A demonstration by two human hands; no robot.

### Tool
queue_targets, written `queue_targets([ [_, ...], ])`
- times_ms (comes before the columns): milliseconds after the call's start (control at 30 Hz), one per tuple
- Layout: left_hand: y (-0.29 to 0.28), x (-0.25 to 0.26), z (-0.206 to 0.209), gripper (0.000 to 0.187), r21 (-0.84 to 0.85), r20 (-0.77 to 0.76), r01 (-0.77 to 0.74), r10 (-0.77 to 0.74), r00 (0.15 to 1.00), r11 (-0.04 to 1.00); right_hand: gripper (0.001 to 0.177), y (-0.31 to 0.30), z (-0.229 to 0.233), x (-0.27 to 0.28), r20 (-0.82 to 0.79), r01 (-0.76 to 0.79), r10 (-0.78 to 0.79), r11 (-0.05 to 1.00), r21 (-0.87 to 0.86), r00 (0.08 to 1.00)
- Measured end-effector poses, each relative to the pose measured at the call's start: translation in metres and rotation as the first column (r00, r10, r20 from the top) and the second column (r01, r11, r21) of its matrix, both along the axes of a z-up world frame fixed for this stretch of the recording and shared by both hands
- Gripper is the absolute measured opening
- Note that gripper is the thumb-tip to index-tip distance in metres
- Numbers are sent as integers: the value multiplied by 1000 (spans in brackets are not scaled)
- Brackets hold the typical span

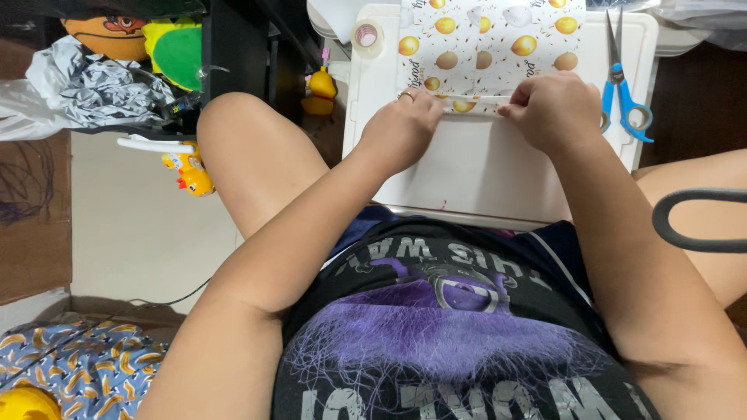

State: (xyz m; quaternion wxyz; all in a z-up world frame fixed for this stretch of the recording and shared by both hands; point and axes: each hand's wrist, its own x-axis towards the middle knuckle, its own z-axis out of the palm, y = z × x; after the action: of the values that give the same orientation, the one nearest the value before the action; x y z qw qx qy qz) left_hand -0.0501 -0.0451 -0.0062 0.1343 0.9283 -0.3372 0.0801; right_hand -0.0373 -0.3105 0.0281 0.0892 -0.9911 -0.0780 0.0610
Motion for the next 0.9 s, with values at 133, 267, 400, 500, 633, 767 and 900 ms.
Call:
queue_targets([
  [133, -4, -6, 17, 36, -34, -10, 20, -20, 1000, 999, 27, 1, 0, 1, -19, 20, -20, 1000, 16, 1000],
  [267, -6, -8, 20, 52, 49, -93, 74, -69, 993, 996, 27, 3, 0, 1, -83, 75, -74, 997, 3, 994],
  [400, -17, -17, 20, 58, 175, -5, 62, -62, 998, 983, 26, 5, 0, 1, -27, 39, -39, 999, -1, 999],
  [500, -27, -23, 20, 71, 259, -70, 35, -17, 997, 965, 26, 4, -2, 0, -1, 24, -24, 1000, -11, 1000],
  [633, -34, -28, 13, 78, 209, -128, 19, 8, 992, 978, 26, 4, -5, 0, 9, 27, -27, 999, -23, 1000],
  [767, -29, -27, 0, 77, 90, -83, 69, -61, 995, 994, 25, 3, -7, 1, 9, 25, -25, 1000, -5, 1000],
  [900, -27, -25, -12, 80, 83, -118, 92, -81, 990, 992, 25, 3, -9, 1, 29, 21, -21, 1000, -4, 999],
])
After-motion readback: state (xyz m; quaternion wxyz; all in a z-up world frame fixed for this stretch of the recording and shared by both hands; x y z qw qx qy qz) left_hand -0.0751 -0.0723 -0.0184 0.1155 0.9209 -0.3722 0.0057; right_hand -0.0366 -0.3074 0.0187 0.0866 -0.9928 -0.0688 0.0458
